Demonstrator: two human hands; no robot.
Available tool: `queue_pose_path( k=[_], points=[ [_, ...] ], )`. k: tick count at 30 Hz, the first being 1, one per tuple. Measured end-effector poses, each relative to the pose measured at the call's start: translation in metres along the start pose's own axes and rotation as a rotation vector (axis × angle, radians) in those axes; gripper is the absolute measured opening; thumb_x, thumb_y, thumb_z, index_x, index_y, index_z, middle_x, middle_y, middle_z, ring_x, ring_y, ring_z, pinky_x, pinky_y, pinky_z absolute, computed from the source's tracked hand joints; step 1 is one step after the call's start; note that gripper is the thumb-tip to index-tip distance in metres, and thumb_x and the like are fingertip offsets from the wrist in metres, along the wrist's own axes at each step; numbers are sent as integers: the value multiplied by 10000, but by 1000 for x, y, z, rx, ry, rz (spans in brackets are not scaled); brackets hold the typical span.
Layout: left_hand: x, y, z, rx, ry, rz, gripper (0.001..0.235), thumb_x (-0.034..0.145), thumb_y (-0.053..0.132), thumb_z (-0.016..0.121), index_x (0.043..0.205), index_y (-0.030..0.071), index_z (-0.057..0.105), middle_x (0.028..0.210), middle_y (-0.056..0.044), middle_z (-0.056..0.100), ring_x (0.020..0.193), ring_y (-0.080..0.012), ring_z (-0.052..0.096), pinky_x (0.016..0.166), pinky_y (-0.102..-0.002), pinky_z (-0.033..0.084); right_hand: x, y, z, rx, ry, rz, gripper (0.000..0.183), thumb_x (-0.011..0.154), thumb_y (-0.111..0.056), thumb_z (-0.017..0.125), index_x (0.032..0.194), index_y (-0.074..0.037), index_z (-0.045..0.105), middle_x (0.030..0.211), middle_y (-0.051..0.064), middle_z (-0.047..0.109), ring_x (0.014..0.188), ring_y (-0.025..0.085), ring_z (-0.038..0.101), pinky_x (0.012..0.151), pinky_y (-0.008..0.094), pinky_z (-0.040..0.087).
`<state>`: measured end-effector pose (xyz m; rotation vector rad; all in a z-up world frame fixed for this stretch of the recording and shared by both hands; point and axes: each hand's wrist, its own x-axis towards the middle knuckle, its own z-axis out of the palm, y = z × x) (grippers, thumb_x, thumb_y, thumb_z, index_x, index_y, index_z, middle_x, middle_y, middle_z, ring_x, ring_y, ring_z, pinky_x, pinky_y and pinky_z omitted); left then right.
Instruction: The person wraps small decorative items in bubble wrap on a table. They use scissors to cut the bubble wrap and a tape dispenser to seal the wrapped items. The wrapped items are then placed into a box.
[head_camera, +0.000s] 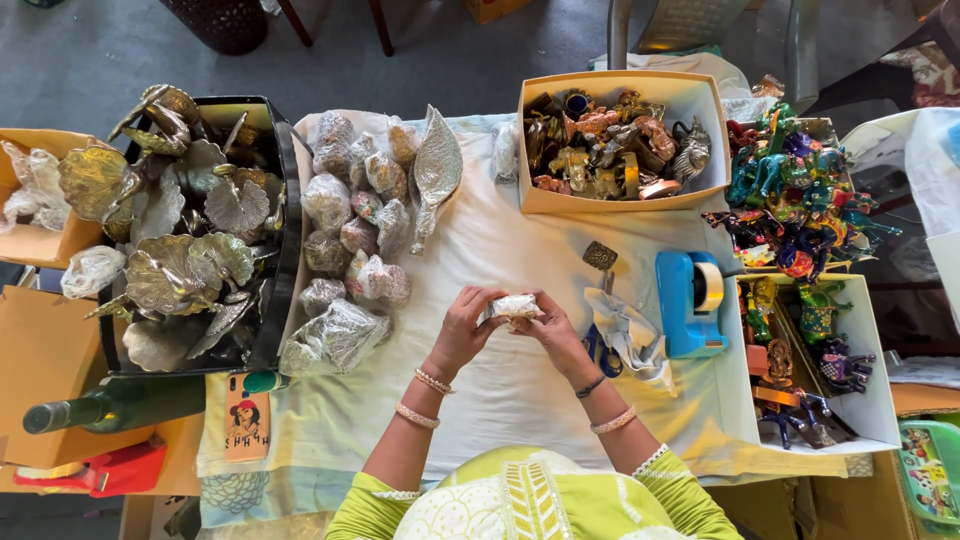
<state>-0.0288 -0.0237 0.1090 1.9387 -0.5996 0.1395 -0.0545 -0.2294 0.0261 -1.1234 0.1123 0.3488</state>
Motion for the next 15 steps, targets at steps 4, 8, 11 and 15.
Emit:
queue_pose_path(
  k=[4, 8, 11, 15],
  points=[
    [-3, -13, 1, 33, -54, -11, 384, 834, 67, 798, 1191, 58, 658, 1141, -91, 696, 1102, -322, 619, 954, -398, 532, 0, 9, -1, 33, 4, -1, 366, 906, -111, 765, 1237, -100, 610, 1124, 6, 686, 1037, 128, 676, 886, 357, 616],
    [-6, -7, -13, -53, -71, -67, 702, 755, 89, 841, 1378, 72, 519, 1323, -106, 553, 1245, -311, 501, 1063, -424, 450, -5, -15, 16, -141, 57, -223, 375, 858, -22, 776, 1203, -76, 640, 1196, 42, 656, 1117, 149, 648, 960, 320, 580],
    [-22, -15, -15, -419, -102, -264, 862, 768, 79, 825, 1517, 106, 399, 1453, -89, 444, 1316, -263, 450, 1109, -412, 424, -13, -50, 34, -496, 105, -538, 434, 773, 32, 810, 1171, -58, 664, 1253, 78, 611, 1200, 182, 618, 1019, 316, 553],
    [-46, -30, -6, -962, -92, -550, 860, 836, 83, 791, 1584, 144, 371, 1470, -75, 453, 1269, -235, 506, 1083, -402, 482, -13, -74, 48, -753, 138, -820, 508, 692, 80, 820, 1162, -46, 674, 1299, 104, 593, 1283, 225, 587, 1071, 341, 513]
  ],
)
